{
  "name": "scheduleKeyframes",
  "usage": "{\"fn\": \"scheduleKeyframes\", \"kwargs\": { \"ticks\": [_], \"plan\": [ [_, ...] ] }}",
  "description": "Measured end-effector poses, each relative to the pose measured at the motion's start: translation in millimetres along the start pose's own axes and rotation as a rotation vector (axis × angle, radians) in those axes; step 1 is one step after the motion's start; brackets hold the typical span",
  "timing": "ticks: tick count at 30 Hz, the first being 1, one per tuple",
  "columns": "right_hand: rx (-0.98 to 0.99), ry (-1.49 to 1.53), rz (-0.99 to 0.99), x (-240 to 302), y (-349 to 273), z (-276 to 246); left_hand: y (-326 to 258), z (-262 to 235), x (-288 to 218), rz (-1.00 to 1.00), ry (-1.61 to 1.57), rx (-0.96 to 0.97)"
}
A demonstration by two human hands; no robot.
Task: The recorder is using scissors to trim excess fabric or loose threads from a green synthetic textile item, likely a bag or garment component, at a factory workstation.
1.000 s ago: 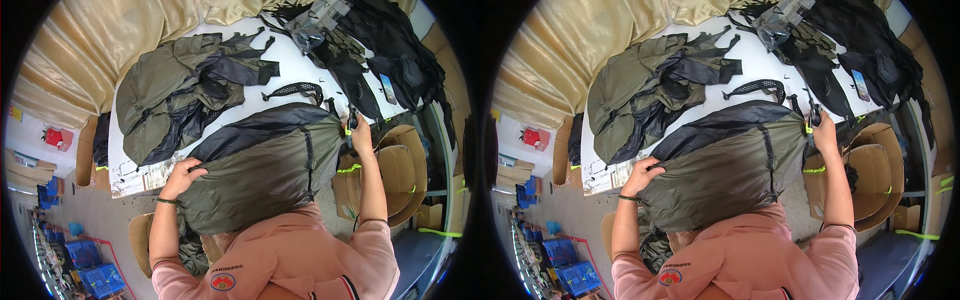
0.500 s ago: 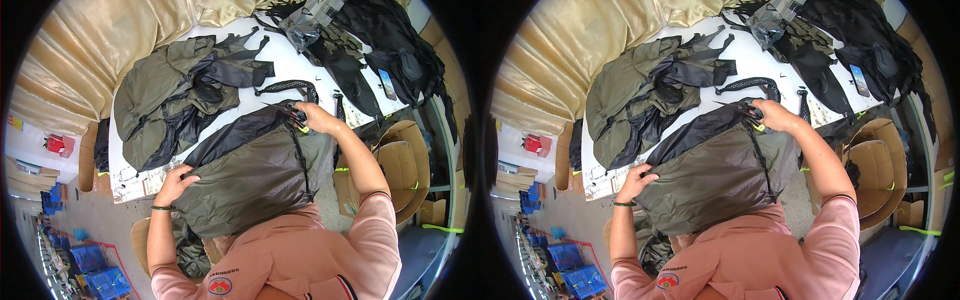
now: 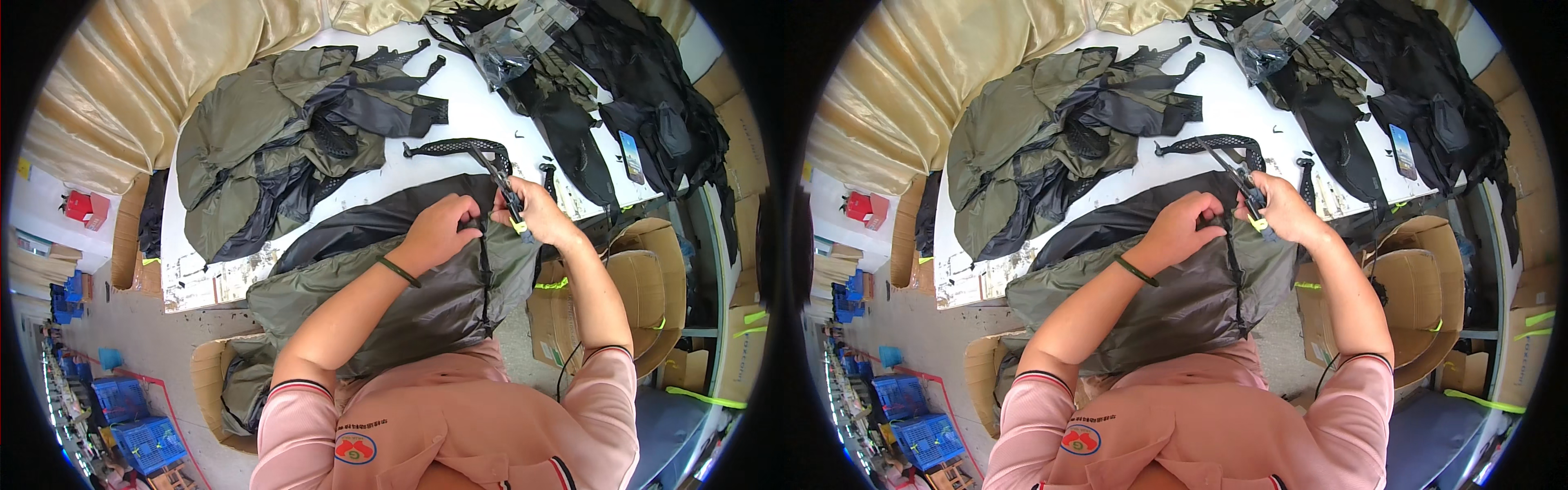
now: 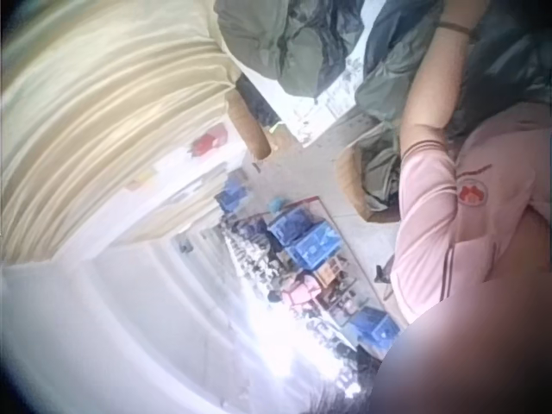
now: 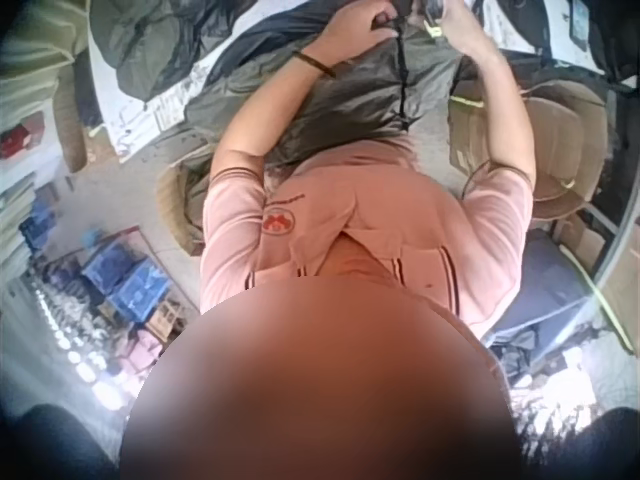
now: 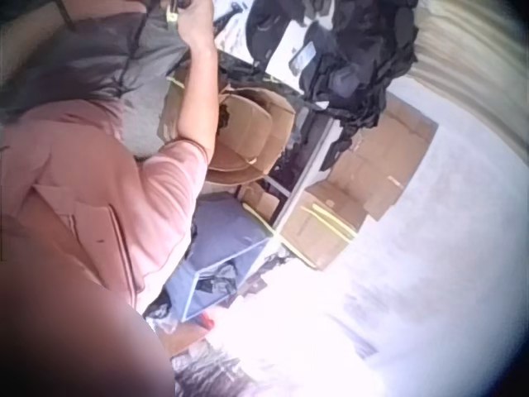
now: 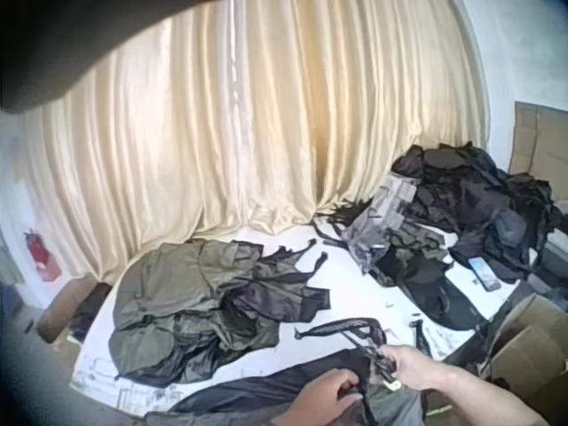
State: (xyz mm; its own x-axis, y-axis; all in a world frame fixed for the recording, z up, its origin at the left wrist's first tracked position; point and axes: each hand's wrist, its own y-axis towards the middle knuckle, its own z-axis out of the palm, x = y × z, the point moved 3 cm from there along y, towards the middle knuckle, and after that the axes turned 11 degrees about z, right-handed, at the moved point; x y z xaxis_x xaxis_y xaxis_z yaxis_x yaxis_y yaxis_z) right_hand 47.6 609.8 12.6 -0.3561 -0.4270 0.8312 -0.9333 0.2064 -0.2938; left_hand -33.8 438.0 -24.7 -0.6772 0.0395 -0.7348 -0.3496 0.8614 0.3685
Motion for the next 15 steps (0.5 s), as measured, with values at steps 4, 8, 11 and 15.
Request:
{"fn": "scheduleKeyframes", "kwargs": {
  "ticks": [4,8,11,15],
  "plan": [
    [0.027,0.021,0.041,-18.7,-13.6,-0.2,2.5,11.4,20.5,-0.235,-0.625,0.179],
    [-0.103,-0.421,-0.146,-12.7,-30.1,-18.5,-1.8,13.7,22.2,-0.350,-0.728,0.247],
    [-0.199,-0.901,-0.310,10.3,-44.6,-40.2,-5.0,17.4,30.2,-0.370,-0.742,0.215],
    [-0.165,-1.040,-0.314,11.2,-46.6,-56.7,-3.1,13.6,21.2,-0.405,-0.751,0.230]
  ]
}}
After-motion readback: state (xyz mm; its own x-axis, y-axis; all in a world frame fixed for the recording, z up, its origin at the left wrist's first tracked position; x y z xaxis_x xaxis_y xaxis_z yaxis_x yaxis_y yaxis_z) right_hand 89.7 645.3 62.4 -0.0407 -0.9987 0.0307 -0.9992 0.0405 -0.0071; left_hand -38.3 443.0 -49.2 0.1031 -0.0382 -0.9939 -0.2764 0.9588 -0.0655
